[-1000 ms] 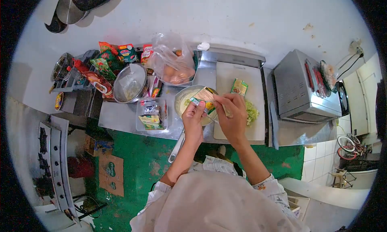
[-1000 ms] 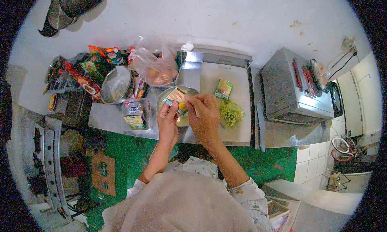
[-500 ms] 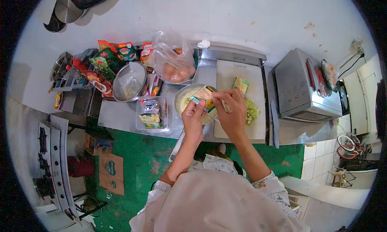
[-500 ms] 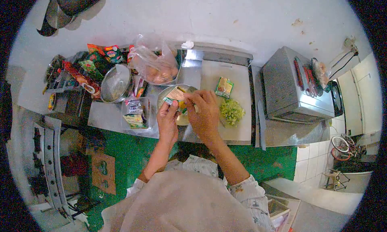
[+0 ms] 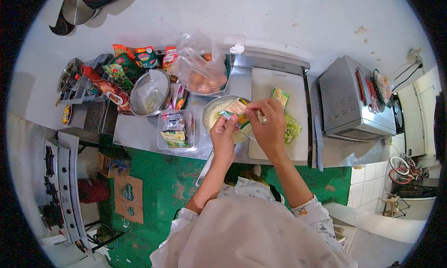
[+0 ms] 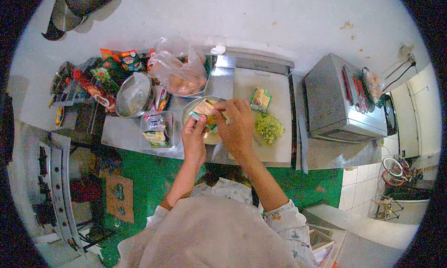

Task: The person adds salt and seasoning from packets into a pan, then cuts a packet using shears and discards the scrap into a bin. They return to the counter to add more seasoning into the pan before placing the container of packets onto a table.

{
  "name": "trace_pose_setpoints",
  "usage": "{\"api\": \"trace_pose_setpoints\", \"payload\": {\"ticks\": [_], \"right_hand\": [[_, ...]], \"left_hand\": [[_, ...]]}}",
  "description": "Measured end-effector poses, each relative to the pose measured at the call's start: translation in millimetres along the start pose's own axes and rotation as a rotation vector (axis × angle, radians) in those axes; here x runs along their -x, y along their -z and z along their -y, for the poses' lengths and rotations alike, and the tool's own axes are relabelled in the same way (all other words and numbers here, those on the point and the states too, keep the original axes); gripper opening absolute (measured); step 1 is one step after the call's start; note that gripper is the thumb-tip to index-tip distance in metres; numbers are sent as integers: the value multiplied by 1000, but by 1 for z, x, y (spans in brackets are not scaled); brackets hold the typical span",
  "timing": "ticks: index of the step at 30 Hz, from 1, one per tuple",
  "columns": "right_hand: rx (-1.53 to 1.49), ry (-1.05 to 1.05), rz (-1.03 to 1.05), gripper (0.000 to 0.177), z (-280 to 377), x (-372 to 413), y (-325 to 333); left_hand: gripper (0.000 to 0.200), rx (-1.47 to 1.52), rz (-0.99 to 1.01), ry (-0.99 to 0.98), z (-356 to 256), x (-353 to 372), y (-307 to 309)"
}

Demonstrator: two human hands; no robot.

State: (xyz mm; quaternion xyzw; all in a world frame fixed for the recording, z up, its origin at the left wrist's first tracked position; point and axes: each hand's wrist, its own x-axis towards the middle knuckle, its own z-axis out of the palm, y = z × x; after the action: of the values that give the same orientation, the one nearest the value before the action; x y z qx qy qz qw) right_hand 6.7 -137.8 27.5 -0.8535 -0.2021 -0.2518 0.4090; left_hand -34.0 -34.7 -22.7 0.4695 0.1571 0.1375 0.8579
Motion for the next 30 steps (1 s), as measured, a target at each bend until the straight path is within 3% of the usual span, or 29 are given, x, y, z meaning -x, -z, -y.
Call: {"api": "trace_pose_setpoints", "payload": {"ticks": [8,13,20,26,30], "right_hand": [[-81,-113,129,11,-8,-10,-1],[-47,-54,257,9,-13,-11,-3],[-80,50,280,10,-6,-2,-7],[-51,37,284,11,-6,-5,-4],[16,100,268,12,-3,-1,-5]], "left_hand": [[22,-53,28,-25,5,-3,5],[23,-18,25,14,10,-5,11],[22,-112,-40,4,15,-11,15],[28,42,66,123,14,-17,17],[40,349,122,296,-9,-11,0]]}}
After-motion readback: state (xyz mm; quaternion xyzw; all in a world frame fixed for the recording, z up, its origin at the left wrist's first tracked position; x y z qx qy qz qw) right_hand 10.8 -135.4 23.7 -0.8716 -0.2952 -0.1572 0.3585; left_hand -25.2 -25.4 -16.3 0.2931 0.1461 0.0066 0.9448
